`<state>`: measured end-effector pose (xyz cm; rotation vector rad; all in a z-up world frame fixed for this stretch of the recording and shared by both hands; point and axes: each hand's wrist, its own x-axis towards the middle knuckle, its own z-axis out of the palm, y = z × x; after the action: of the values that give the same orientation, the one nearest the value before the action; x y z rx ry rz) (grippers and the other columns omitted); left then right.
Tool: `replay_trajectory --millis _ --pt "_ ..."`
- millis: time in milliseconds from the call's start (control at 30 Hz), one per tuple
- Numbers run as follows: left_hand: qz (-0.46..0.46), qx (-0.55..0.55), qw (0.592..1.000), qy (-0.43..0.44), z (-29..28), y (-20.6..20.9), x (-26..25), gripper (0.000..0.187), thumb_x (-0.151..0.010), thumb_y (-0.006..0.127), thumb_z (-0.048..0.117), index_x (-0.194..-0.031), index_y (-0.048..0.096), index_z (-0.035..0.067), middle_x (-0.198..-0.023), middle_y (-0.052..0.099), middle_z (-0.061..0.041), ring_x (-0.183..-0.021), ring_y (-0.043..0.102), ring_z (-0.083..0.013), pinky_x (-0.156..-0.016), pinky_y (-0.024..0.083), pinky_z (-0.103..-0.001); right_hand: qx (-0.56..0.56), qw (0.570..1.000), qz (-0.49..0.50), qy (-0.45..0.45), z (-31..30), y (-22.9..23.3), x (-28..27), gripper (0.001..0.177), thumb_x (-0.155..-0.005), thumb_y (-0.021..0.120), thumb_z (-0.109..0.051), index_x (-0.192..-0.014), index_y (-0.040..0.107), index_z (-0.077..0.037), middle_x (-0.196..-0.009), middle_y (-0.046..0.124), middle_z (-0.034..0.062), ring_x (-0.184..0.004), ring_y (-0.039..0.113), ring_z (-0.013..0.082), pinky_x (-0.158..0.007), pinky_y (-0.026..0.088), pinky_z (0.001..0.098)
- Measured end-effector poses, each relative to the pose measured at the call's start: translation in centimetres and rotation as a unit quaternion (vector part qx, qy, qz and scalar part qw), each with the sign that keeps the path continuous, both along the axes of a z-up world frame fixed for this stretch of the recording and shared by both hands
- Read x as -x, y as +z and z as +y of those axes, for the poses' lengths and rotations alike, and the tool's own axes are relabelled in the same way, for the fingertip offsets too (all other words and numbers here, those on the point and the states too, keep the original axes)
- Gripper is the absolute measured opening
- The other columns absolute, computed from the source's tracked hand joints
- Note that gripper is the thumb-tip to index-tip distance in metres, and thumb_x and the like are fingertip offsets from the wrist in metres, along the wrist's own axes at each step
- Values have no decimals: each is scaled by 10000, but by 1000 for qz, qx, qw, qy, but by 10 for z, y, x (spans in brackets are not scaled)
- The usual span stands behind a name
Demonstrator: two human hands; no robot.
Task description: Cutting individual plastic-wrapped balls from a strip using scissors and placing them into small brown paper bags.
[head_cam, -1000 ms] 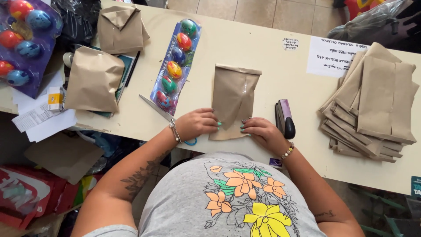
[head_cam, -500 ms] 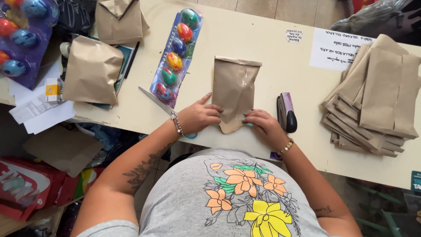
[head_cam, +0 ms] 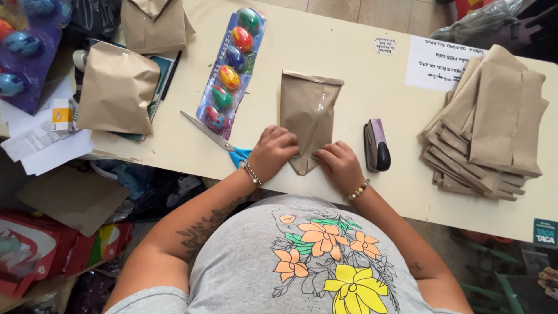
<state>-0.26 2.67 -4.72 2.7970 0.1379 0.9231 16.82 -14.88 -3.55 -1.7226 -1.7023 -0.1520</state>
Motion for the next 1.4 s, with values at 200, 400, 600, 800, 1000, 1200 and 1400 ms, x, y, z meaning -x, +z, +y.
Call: replay_trajectory --millis 200,400,600,800,1000,1200,1400 --pt "0 -77 997 0 -23 13 9 37 -852 782 169 -844 748 155 -804 709 -12 -917 681 -169 -1105 411 -419 -1 1000 -31 -5 3 -5 2 55 -939 728 -111 -993 724 -120 -865 648 46 -753 631 234 -707 570 368" --pt "79 -78 994 -19 -36 43 27 242 -815 655 90 -1036 726 21 -920 714 -123 -932 691 -262 -1138 407 -481 -40 995 -90 19 -20 -6 12 136 -955 661 -111 -1066 737 -87 -972 699 101 -903 682 296 -822 574 414" --pt "89 -60 994 -21 -31 -2 22 161 -835 642 106 -947 747 59 -878 705 -83 -869 711 -246 -1051 473 -455 -8 994 -51 97 -34 28 28 315 -901 551 -32 -1176 702 -1 -1174 695 194 -1098 680 371 -966 545 482" --pt "55 -43 997 13 -30 -2 20 71 -904 674 133 -886 738 110 -856 713 -39 -841 730 -207 -946 547 -380 12 996 -74 55 -20 11 21 288 -905 675 -109 -1182 730 -50 -1178 700 153 -1082 678 347 -989 517 468" --pt "79 59 991 95 -37 33 21 110 -941 658 199 -861 719 155 -804 695 9 -770 721 -173 -778 587 -312 24 999 -27 -5 -12 -10 10 171 -968 663 -187 -1107 760 -164 -981 686 30 -938 693 245 -961 498 407" --pt "89 153 971 158 -30 19 6 143 -964 655 265 -871 696 165 -771 660 6 -752 705 -189 -714 594 -309 34 992 83 -94 1 -8 20 234 -920 778 -268 -1129 724 -178 -820 705 9 -783 706 234 -820 545 373" --pt "100 96 968 210 -30 -3 -11 165 -922 692 325 -882 632 177 -760 595 15 -759 673 -184 -681 587 -308 -8 992 1 -126 -3 -15 24 367 -922 768 -304 -1218 665 -113 -994 663 91 -780 663 281 -784 555 429"
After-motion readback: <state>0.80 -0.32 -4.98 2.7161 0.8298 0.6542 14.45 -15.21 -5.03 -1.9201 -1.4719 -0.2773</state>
